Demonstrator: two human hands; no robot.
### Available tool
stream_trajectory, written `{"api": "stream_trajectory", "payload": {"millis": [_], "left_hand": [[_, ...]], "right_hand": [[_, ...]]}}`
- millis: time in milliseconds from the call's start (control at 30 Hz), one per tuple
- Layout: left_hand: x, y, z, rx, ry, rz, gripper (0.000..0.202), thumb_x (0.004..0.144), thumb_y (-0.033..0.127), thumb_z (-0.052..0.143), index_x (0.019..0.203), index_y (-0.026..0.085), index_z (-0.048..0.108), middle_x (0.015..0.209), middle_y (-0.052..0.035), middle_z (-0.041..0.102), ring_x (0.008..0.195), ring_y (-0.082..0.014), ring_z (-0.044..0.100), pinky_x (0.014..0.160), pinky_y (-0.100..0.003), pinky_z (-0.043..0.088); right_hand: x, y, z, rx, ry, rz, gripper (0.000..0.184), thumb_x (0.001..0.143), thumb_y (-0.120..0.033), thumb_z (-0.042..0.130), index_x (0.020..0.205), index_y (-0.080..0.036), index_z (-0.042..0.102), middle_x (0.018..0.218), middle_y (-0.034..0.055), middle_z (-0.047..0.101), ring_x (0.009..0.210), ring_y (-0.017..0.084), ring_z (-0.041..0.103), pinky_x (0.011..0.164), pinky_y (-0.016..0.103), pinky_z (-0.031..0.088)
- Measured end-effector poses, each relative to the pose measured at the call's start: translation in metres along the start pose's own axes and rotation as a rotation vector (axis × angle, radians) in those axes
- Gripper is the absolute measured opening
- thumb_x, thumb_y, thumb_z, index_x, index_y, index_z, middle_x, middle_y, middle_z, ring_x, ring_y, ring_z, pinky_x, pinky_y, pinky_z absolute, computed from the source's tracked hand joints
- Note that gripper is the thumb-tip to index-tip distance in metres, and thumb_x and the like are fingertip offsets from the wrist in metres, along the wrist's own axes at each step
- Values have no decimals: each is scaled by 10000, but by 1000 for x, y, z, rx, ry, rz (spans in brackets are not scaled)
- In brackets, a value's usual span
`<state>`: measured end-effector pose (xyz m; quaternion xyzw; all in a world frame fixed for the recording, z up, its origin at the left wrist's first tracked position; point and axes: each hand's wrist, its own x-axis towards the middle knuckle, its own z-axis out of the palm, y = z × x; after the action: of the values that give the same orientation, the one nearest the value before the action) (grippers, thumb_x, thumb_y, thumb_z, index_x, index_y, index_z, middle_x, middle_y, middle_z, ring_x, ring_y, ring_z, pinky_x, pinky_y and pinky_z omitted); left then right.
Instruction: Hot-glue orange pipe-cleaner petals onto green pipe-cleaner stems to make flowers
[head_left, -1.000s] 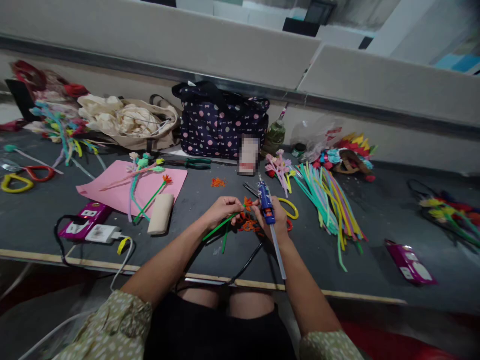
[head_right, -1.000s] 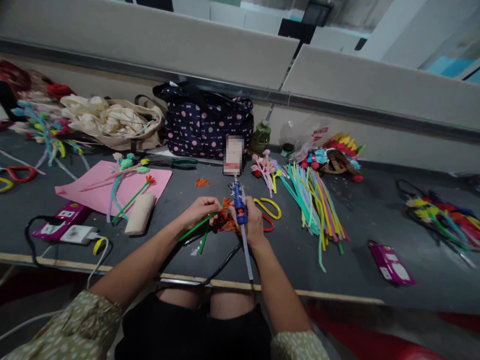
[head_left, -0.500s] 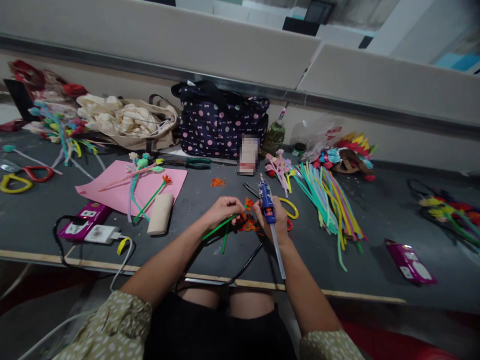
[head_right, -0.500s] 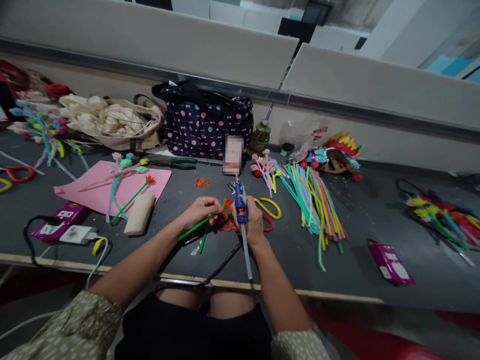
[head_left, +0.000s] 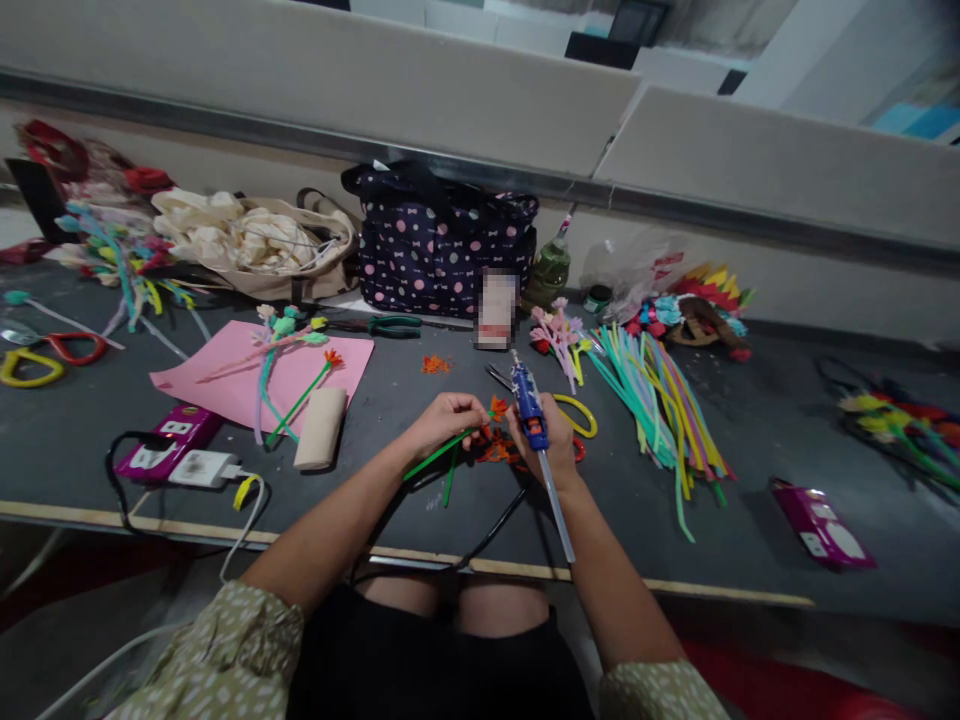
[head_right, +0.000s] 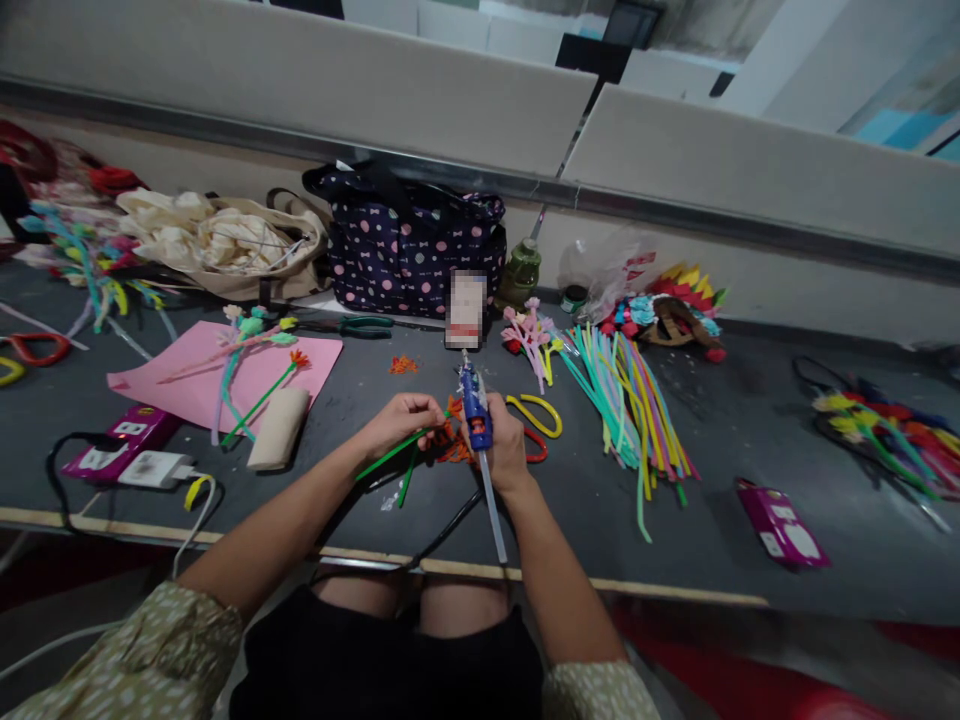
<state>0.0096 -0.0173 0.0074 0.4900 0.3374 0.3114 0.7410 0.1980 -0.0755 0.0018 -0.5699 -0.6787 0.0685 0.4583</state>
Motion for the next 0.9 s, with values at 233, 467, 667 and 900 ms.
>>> {"api": "stream_trajectory", "payload": {"millis": [233, 467, 667, 900], "left_hand": [[-1, 1, -1, 2, -14, 14, 271, 696, 345, 789, 698, 116, 643, 557, -12, 608, 415, -66, 515, 429, -177, 420], [-3, 2, 1, 11, -19, 17, 282, 690, 353, 790, 698, 112, 645, 564, -12, 607, 430, -62, 510, 429, -170, 410], [0, 0, 0, -51, 23, 29, 302, 654, 361, 829, 706, 126, 647, 592, 0, 612, 457, -76, 532, 460, -194, 443], [0, 5, -10, -84, 128, 213, 330, 616, 376, 867, 762, 135, 695, 669, 12, 627, 529, -87, 560, 555, -230, 477]], "right_hand": [[-1, -1, 0, 0, -10, 4, 117, 841, -279, 608, 946, -244, 569, 782, -4, 687, 637, 168, 644, 606, 255, 474], [-2, -1, 1, -48, 26, -17, 107, 843, -297, 621, 907, -229, 569, 712, -17, 644, 586, 152, 600, 579, 243, 439], [-2, -1, 2, -23, 148, -39, 112, 872, -314, 625, 936, -224, 605, 781, 13, 685, 658, 172, 643, 638, 273, 478], [3, -15, 0, 137, 350, 129, 181, 869, -387, 661, 862, -216, 600, 775, 2, 670, 664, 153, 614, 669, 285, 500]]}}
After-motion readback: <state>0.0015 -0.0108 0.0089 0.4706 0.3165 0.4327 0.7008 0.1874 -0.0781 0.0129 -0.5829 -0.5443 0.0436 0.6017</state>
